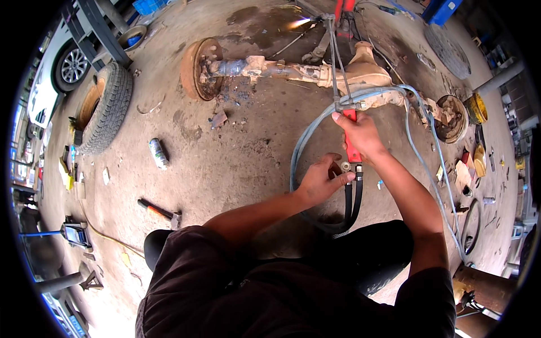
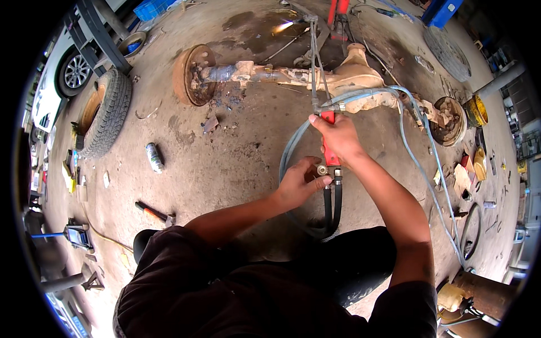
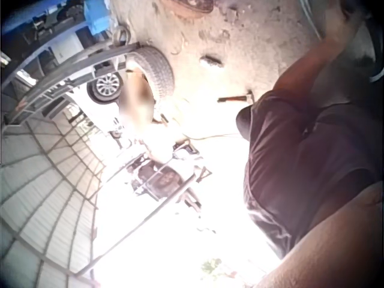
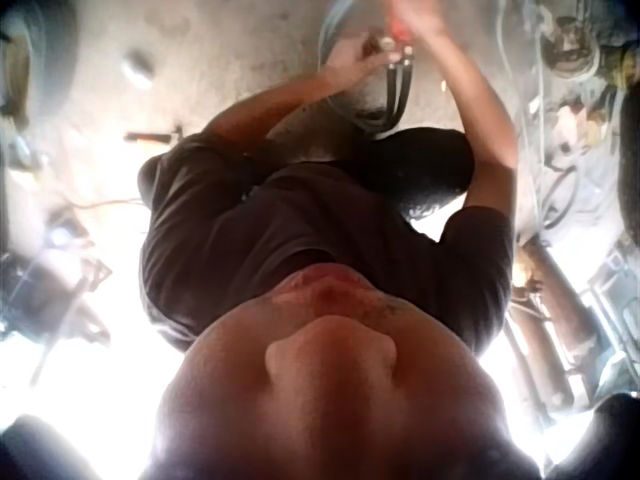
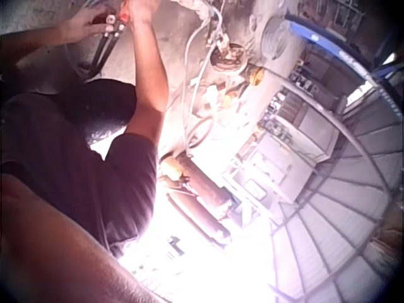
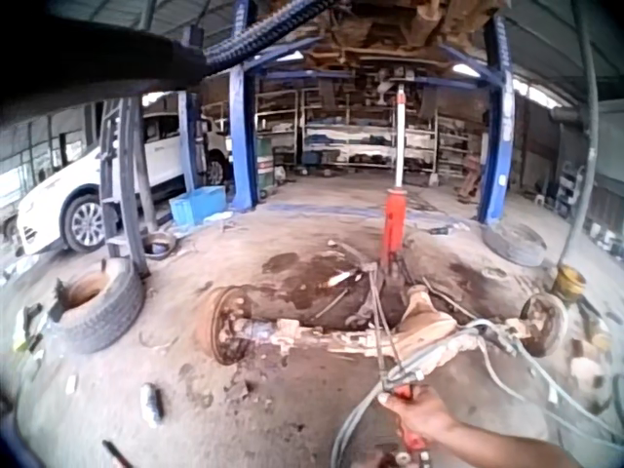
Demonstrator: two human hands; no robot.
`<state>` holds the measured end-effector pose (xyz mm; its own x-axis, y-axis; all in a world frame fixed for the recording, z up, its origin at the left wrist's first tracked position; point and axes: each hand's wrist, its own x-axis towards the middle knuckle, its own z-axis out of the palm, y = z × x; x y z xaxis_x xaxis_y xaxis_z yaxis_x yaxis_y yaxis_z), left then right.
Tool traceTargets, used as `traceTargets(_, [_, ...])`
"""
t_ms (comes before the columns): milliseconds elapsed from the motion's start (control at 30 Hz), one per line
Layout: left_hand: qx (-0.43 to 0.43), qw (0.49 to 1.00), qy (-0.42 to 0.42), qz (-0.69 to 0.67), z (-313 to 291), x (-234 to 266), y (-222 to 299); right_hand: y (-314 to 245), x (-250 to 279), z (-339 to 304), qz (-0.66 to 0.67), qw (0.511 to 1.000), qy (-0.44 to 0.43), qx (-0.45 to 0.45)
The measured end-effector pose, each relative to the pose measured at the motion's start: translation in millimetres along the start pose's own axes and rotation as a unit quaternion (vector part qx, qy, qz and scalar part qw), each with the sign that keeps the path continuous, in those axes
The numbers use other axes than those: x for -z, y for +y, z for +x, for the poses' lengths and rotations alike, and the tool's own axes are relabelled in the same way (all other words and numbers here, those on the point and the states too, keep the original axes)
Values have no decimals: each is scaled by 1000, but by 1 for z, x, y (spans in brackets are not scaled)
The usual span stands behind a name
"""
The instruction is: The person uses a handheld oxy-acetylene cutting torch to sever a metal axle shaft. They position the torch at the joint, ignite the flame, and move the cutting tip along the metal to create a clean cut, producing sparks and molten slag.
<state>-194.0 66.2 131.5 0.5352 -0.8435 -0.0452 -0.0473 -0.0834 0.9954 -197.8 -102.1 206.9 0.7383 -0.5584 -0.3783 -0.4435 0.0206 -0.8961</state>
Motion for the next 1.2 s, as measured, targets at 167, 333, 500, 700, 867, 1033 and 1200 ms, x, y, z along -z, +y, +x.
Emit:
traceTargets(167, [3, 981, -85, -176, -15, -32, -35, 4, -1, 1, 5, 1000, -9, 7])
traceTargets(333, [112, 917, -121, -363, -18, -36, -21, 8, -1, 2, 24, 999, -33, 18])
traceTargets(500, [168, 831, -120, -516, -17, -35, -17, 9, -10, -1, 69, 996, -50, 1])
traceTargets(700, [149, 866, -108, -465, -19, -52, -29, 17, -12, 7, -72, 992, -100, -5])
traceTargets(867, [147, 873, -79, -459, -24, -54, -21, 8, -13, 0, -100, 991, -91, -3])
traceTargets(1033, [118, 900, -55, -417, -25, -57, -23, 17, -10, 12, -97, 987, -116, 56])
traceTargets(1200, [109, 925, 28, -362, -32, -24, -2, 18, -10, 45, 54, 956, -283, 59])
